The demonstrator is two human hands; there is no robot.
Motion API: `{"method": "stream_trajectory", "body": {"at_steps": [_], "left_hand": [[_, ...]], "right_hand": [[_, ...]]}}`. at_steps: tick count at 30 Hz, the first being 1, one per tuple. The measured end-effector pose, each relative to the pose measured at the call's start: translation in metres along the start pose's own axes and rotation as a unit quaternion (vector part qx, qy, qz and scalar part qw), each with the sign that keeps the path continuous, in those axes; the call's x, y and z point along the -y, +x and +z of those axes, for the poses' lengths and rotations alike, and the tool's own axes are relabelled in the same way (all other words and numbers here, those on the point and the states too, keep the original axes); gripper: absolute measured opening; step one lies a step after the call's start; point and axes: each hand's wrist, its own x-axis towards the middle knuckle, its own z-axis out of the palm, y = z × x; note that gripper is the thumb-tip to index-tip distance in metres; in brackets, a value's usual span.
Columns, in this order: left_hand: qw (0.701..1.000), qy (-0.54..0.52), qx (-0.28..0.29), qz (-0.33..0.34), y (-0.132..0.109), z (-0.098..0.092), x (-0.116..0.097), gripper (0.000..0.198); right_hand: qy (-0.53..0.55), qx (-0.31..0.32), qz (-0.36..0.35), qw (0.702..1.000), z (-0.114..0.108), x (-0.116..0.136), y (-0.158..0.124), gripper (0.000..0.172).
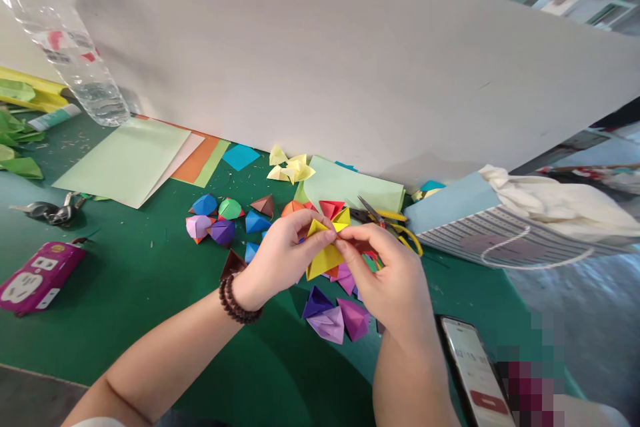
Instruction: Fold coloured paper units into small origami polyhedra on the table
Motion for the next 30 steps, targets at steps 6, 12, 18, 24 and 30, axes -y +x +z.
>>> {"method": "stream_trajectory", "body": {"at_steps": [6, 12, 18, 24, 30], "left_hand": [[0.982, -0.173, 0.016, -0.07, -0.003, 0.005, -0.004, 0.021], [0.967, -0.232, 0.039, -0.097, -0.003, 0.008, -0.002, 0.019], [0.996, 0.075, -0.047, 0.016, -0.001, 0.003, 0.0, 0.012], [0.972, 0.179, -0.086, 0.126, -0.003, -0.002, -0.007, 0.008], [0.957, 0.208, -0.11, 0.167, -0.007, 0.0, -0.008, 0.009]], "right_hand": [[-0.021, -0.022, -0.03, 0.999, -0.004, 0.006, -0.002, 0.006], [0.003, 0.013, -0.022, 1.0, -0.009, 0.002, 0.001, 0.009], [-0.006, -0.019, 0.022, 1.0, -0.001, -0.001, 0.001, 0.007], [-0.01, -0.003, 0.022, 1.0, -0.001, 0.001, 0.0, 0.01], [-0.054, -0.035, -0.053, 0.997, -0.001, 0.008, 0.001, 0.013]]}}
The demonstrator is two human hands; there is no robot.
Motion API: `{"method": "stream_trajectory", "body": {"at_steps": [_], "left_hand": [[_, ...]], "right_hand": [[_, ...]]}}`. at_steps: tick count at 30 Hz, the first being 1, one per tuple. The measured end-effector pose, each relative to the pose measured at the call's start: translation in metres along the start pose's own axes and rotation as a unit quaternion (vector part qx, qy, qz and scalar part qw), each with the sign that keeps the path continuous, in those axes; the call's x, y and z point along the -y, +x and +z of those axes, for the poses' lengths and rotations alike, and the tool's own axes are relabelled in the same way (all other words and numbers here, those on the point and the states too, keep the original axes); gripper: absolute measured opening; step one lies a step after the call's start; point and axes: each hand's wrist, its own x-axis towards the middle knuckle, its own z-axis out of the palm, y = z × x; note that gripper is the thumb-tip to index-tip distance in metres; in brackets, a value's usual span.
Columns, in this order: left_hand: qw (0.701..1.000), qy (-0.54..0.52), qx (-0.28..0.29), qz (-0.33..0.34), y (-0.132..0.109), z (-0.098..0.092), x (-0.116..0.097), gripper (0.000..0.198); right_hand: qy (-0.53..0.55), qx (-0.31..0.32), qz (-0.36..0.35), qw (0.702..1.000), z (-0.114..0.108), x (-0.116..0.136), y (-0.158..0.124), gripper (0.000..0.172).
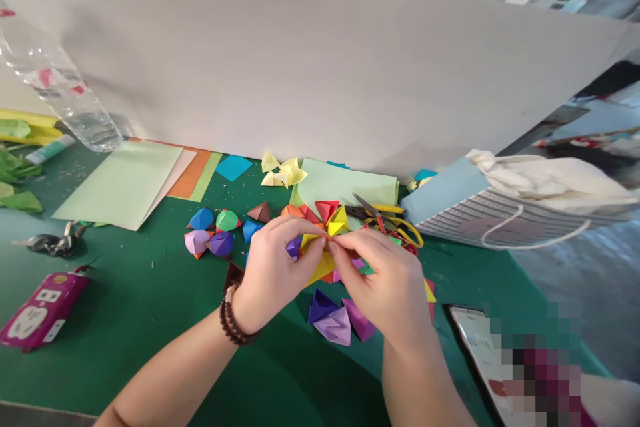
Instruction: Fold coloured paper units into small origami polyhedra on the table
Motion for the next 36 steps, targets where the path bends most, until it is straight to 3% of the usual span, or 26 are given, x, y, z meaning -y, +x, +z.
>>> {"method": "stream_trajectory", "body": {"at_steps": [7, 14, 17, 20, 25, 28, 36], "left_hand": [[0.996, 0.073, -0.022, 0.044, -0.001, 0.004, -0.002, 0.013], [0.986, 0.145, -0.027, 0.079, -0.001, 0.008, 0.002, 0.014], [0.993, 0.109, -0.024, 0.039, 0.001, 0.008, 0.006, 0.013], [0.999, 0.009, 0.005, -0.052, 0.005, 0.004, 0.007, 0.011], [0.968, -0.156, 0.043, -0.193, 0.008, 0.001, 0.003, 0.019], [0.966, -0.157, 0.045, -0.201, 0.009, 0.001, 0.001, 0.019], [0.987, -0.047, 0.06, -0.141, 0.007, 0.0, 0.009, 0.02]], "right_hand": [[-0.071, -0.035, -0.018, 0.997, 0.005, 0.003, 0.005, 0.021], [-0.104, -0.016, -0.016, 0.994, 0.012, -0.001, 0.005, 0.023], [-0.106, -0.01, -0.013, 0.994, 0.013, -0.002, 0.006, 0.023], [-0.079, -0.012, -0.016, 0.997, 0.009, -0.005, 0.007, 0.021], [-0.015, 0.011, -0.008, 1.0, 0.0, -0.008, 0.007, 0.017], [-0.024, 0.021, -0.006, 0.999, -0.001, -0.008, 0.006, 0.018], [-0.001, 0.036, 0.008, 0.999, 0.002, -0.007, 0.007, 0.018]]}}
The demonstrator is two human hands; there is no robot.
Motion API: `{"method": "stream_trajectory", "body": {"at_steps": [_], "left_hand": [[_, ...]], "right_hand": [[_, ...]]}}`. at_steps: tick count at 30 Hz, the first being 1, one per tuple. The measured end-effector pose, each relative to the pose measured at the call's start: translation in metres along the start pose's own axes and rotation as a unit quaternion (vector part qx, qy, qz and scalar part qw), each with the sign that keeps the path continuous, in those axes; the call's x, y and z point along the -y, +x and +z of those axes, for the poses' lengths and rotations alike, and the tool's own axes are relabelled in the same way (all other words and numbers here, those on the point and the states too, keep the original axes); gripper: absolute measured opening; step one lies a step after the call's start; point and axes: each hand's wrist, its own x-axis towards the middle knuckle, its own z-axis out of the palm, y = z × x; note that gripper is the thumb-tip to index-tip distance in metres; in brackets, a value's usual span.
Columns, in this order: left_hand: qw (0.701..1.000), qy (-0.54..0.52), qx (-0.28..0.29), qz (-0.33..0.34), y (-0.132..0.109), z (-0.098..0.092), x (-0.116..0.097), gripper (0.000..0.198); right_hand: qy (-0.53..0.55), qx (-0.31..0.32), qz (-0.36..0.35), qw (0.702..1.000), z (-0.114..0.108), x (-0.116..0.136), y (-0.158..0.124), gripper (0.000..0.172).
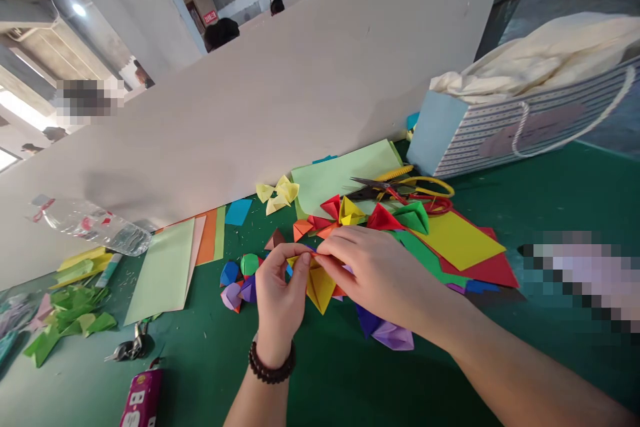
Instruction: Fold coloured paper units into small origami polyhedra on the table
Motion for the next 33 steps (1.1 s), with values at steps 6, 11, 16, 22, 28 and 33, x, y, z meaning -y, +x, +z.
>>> {"method": "stream_trajectory", "body": {"at_steps": [6, 11, 16, 22, 28, 33], "left_hand": [[0.996, 0.07, -0.021, 0.057, 0.0, 0.001, 0.003, 0.016], [0.997, 0.011, -0.034, 0.068, 0.0, -0.005, -0.004, 0.016], [0.984, -0.02, -0.044, 0.174, 0.0, -0.009, -0.009, 0.008], [0.975, -0.072, -0.12, 0.174, -0.006, -0.014, -0.013, 0.017], [0.974, -0.218, 0.046, -0.049, -0.03, -0.005, -0.024, 0.037], [0.907, -0.37, 0.073, -0.189, -0.031, 0.007, -0.033, 0.038]], "right_hand": [[-0.012, -0.042, -0.017, 0.999, 0.007, 0.003, 0.002, 0.021], [0.057, -0.047, -0.008, 0.997, 0.0, 0.002, 0.002, 0.015], [0.098, -0.063, 0.006, 0.993, -0.009, 0.001, 0.0, 0.011], [-0.038, -0.244, -0.128, 0.96, -0.009, -0.005, -0.001, 0.019], [-0.101, -0.308, -0.221, 0.92, -0.008, -0.012, -0.005, 0.02], [-0.083, -0.32, -0.243, 0.912, 0.007, -0.014, -0.009, 0.025]]}}
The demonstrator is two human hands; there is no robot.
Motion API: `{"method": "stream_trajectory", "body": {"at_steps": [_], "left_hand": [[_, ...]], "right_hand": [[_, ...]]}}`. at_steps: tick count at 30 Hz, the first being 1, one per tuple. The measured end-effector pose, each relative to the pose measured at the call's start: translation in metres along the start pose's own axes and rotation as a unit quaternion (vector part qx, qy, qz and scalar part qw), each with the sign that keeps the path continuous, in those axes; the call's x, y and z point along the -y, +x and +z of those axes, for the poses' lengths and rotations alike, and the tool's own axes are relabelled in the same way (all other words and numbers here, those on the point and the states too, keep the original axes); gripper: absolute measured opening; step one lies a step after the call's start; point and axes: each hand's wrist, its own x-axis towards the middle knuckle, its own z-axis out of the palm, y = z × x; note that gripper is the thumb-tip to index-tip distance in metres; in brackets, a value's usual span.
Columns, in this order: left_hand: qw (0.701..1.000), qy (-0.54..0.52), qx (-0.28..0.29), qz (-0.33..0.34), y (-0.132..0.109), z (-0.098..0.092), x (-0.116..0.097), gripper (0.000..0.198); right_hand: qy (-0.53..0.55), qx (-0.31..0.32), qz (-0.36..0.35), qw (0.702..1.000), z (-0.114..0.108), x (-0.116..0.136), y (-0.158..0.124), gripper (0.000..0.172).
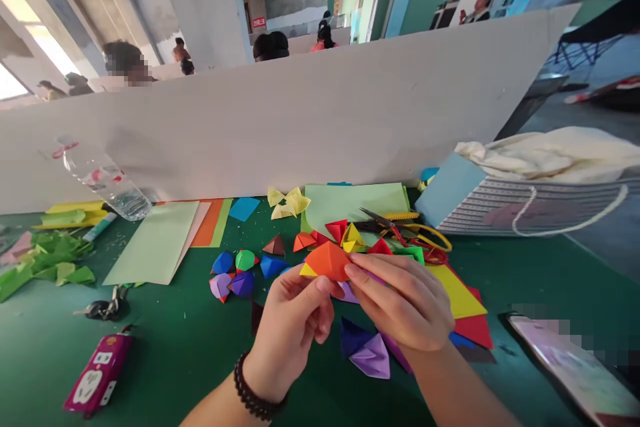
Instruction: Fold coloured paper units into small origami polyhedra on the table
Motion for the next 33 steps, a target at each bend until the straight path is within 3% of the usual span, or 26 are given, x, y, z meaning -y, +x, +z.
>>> {"method": "stream_trajectory", "body": {"at_steps": [9, 12, 14, 16, 18, 20, 21, 23, 25, 29, 33], "left_hand": [[0.997, -0.069, -0.014, 0.002, 0.009, -0.006, 0.004, 0.033], [0.999, 0.006, 0.039, 0.003, 0.009, -0.01, -0.001, 0.038], [0.989, 0.129, 0.044, 0.051, 0.008, -0.015, -0.005, 0.044], [0.945, 0.267, -0.037, 0.184, 0.007, -0.021, -0.008, 0.042], [0.86, 0.375, -0.107, 0.331, 0.008, -0.027, -0.011, 0.027], [0.796, 0.439, -0.094, 0.405, 0.011, -0.031, -0.013, 0.01], [0.785, 0.457, -0.069, 0.412, 0.012, -0.032, -0.014, 0.012], [0.796, 0.472, -0.017, 0.379, 0.015, -0.033, -0.014, 0.014], [0.827, 0.467, 0.017, 0.312, 0.018, -0.033, -0.013, 0.016], [0.888, 0.414, 0.032, 0.196, 0.022, -0.031, -0.006, 0.02], [0.948, 0.293, 0.047, 0.118, 0.03, -0.031, 0.003, 0.025]], "right_hand": [[0.017, 0.035, 0.039, 0.998, 0.004, 0.004, 0.0, 0.034], [0.044, 0.055, 0.094, 0.993, 0.004, 0.002, 0.004, 0.034], [0.051, 0.085, 0.133, 0.986, 0.003, 0.001, 0.006, 0.03], [0.054, 0.134, 0.157, 0.977, 0.0, 0.001, 0.009, 0.023], [0.059, 0.18, 0.167, 0.968, -0.003, 0.002, 0.011, 0.018], [0.061, 0.217, 0.167, 0.96, -0.007, 0.004, 0.013, 0.015], [0.063, 0.231, 0.166, 0.956, -0.009, 0.006, 0.014, 0.015], [0.068, 0.253, 0.167, 0.95, -0.012, 0.007, 0.014, 0.012], [0.074, 0.268, 0.174, 0.945, -0.014, 0.007, 0.015, 0.01], [0.072, 0.289, 0.203, 0.933, -0.016, 0.006, 0.015, 0.007], [0.052, 0.31, 0.218, 0.924, -0.017, 0.006, 0.014, 0.008]]}}
